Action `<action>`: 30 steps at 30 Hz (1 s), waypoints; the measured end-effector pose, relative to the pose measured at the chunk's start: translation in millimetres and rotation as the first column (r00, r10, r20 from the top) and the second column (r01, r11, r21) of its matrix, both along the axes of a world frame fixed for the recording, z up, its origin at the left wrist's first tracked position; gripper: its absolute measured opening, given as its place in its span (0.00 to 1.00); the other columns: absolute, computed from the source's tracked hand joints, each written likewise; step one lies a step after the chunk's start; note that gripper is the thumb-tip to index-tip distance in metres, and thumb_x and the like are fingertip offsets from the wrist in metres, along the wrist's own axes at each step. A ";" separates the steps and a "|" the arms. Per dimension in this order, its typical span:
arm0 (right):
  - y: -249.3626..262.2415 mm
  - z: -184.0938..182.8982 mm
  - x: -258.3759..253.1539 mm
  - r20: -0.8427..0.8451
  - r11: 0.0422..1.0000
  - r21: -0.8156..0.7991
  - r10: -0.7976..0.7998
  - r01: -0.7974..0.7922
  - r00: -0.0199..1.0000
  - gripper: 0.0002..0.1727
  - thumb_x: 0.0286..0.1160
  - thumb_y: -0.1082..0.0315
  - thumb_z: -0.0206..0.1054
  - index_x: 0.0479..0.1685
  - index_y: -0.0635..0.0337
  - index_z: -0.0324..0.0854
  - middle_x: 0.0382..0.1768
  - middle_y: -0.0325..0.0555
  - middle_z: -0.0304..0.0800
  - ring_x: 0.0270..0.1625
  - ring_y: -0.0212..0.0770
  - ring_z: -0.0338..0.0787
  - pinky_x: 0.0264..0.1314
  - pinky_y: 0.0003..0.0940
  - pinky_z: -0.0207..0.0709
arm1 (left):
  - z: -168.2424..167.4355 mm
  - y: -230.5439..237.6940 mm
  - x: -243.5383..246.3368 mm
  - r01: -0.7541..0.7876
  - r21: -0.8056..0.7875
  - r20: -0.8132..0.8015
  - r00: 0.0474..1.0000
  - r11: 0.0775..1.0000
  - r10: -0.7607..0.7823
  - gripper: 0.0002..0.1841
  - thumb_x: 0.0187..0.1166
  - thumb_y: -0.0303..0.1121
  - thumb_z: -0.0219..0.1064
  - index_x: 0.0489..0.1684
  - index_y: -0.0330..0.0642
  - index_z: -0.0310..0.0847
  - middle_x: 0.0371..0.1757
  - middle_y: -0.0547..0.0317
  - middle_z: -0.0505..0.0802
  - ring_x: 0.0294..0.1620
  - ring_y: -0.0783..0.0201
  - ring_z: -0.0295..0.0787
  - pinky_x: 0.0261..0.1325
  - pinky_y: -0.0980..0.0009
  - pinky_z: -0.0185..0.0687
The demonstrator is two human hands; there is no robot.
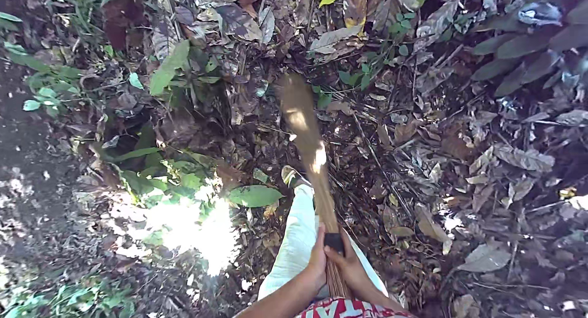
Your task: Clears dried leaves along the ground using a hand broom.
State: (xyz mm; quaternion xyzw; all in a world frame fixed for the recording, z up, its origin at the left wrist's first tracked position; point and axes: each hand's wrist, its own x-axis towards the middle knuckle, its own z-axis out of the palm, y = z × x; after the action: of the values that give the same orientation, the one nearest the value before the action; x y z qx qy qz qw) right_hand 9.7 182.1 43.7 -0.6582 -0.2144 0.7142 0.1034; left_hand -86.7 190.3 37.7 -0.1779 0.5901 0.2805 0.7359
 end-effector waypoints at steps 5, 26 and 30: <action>-50.9 -11.0 14.8 0.277 0.910 -0.142 -0.341 0.389 0.899 0.44 0.82 0.68 0.66 0.91 0.67 0.39 0.72 0.70 0.74 0.67 0.53 0.83 0.69 0.47 0.78 | 8.1 0.6 26.5 0.514 -0.153 0.202 0.852 0.844 -0.482 0.28 0.97 0.47 0.35 0.81 0.37 0.68 0.71 0.44 0.83 0.68 0.56 0.80 0.74 0.57 0.70; -46.5 -87.3 6.5 -0.199 0.970 -0.168 0.139 -0.174 0.970 0.48 0.81 0.63 0.68 0.93 0.59 0.37 0.72 0.66 0.76 0.67 0.53 0.85 0.69 0.50 0.80 | -54.5 -79.8 17.8 -0.091 0.007 -0.151 0.984 0.996 0.091 0.30 0.95 0.52 0.30 0.67 0.42 0.75 0.48 0.52 0.90 0.46 0.62 0.87 0.50 0.60 0.84; 15.9 -103.8 -6.4 -0.392 0.866 0.038 0.473 -0.499 0.789 0.53 0.73 0.61 0.72 0.96 0.51 0.39 0.79 0.63 0.72 0.72 0.52 0.82 0.73 0.50 0.77 | -39.9 -31.6 21.7 -0.431 0.044 -0.454 0.795 0.901 0.402 0.37 0.94 0.57 0.28 0.76 0.35 0.70 0.64 0.39 0.86 0.61 0.52 0.84 0.65 0.51 0.78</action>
State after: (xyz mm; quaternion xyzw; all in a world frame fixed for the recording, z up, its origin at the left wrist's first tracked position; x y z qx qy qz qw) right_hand 3.3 198.0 -60.1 -0.4291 -0.3272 0.8393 -0.0657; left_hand -65.0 158.8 -2.2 -0.2558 0.6993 0.4506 0.4924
